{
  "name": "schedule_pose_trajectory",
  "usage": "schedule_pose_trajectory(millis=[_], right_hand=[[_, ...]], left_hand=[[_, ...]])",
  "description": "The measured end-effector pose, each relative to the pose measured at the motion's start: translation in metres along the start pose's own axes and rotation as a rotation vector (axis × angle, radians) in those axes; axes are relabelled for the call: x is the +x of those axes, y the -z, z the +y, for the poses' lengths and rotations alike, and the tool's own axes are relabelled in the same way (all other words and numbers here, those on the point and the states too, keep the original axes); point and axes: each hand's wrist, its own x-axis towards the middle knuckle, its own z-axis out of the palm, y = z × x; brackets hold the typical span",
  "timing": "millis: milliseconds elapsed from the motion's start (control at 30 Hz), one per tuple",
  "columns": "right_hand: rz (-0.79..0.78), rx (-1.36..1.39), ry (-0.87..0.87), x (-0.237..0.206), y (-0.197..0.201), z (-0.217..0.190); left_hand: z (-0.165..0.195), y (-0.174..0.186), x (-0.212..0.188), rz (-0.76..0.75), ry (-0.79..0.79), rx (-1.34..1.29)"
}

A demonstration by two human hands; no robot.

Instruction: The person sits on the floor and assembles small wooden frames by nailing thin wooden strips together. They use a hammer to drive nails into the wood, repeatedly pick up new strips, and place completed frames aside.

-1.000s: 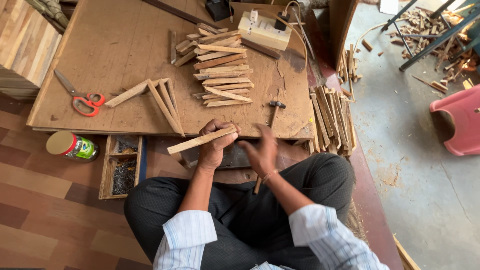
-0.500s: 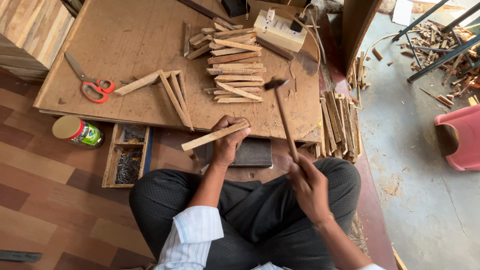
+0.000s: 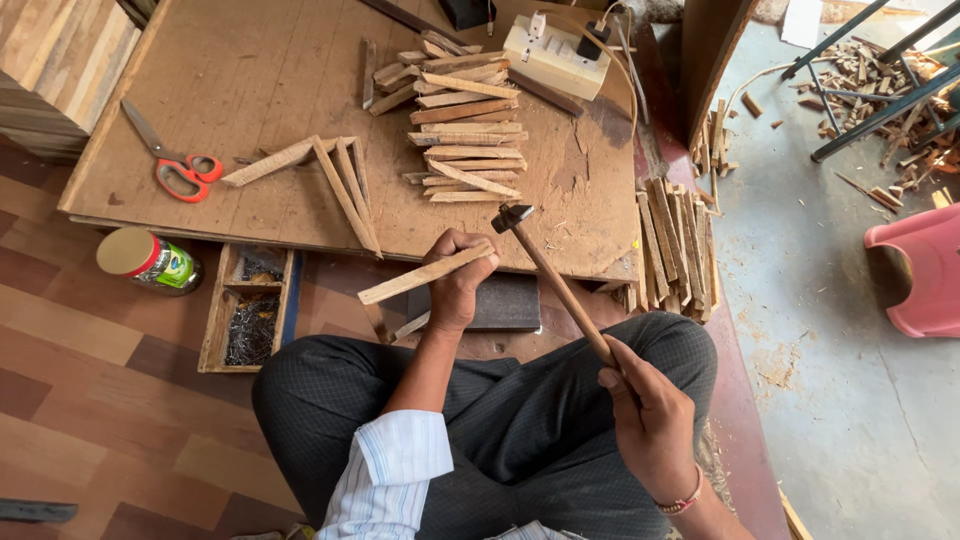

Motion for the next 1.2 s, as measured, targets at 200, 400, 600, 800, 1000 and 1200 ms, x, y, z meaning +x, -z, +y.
schedule_pose_trajectory(millis=[200,400,600,800,1000,1200], right_hand=[[-0.109,-0.011,-0.022,0.000,-0.005,0.003],[0.176,0.140,0.155,0.000,-0.007,0.009],[-0.046,-0.011,0.018,0.000,-0.006,0.013],[0.181,0.121,0.241,-0.002,-0.008,0.011],[0.173,0.134,0.245,0.000,-0.009,0.009],[-0.089,-0.044,-0.066,0.006,-0.009,0.010]], left_hand=[[0.000,0.002,-0.002,0.008,-0.050,0.067],[0.005,-0.003,-0.003,-0.035,-0.020,0.047],[0.008,-0.003,-0.003,-0.015,-0.024,-0.020],[0.005,0.000,-0.002,-0.001,-0.030,-0.008],[0.005,0.002,-0.002,0.014,-0.021,0.013],[0.006,0.001,-0.003,0.010,-0.029,-0.006]])
